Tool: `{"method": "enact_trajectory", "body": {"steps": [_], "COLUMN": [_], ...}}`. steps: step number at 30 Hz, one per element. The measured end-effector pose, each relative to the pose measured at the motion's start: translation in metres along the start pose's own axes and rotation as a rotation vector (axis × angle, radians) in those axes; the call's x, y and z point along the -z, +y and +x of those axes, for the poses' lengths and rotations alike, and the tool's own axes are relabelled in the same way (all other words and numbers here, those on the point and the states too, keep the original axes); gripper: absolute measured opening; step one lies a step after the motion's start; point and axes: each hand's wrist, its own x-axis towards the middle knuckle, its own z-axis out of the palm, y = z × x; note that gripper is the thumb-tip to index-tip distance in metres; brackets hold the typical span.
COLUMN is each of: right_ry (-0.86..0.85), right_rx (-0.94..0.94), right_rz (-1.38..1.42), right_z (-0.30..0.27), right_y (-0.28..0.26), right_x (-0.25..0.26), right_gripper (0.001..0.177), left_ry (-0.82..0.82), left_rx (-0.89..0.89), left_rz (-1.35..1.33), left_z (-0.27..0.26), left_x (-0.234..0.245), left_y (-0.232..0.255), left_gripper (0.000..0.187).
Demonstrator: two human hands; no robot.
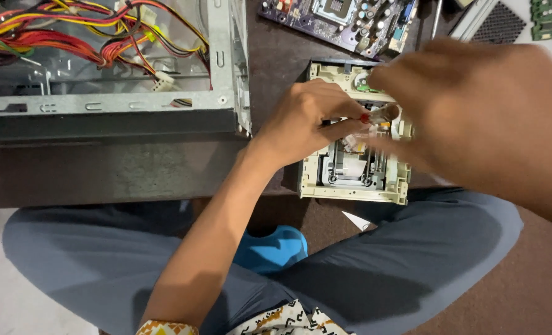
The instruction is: Disassembling a computer optical drive by removing screws and internal components.
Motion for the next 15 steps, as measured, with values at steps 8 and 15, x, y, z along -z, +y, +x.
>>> {"method": "enact_trajectory", "body": {"steps": [8, 15], "right_ry": [-0.107, 0.030], "right_rx": [-0.125, 0.217], "right_rz": [0.334, 0.133], "right_z": [0.011, 0.011], "right_y": [-0.012, 0.001], "right_x": [0.018, -0.007], "right_gripper": [0.010, 0.059], "left_ry": [0.064, 0.108], "left_rx": [0.024, 0.018], "left_rz": [-0.106, -0.078], "left_z": [-0.005, -0.002], "left_x": [-0.001, -0.016], "left_y": [-0.008, -0.016], "left_gripper": [0.009, 0.014]}}
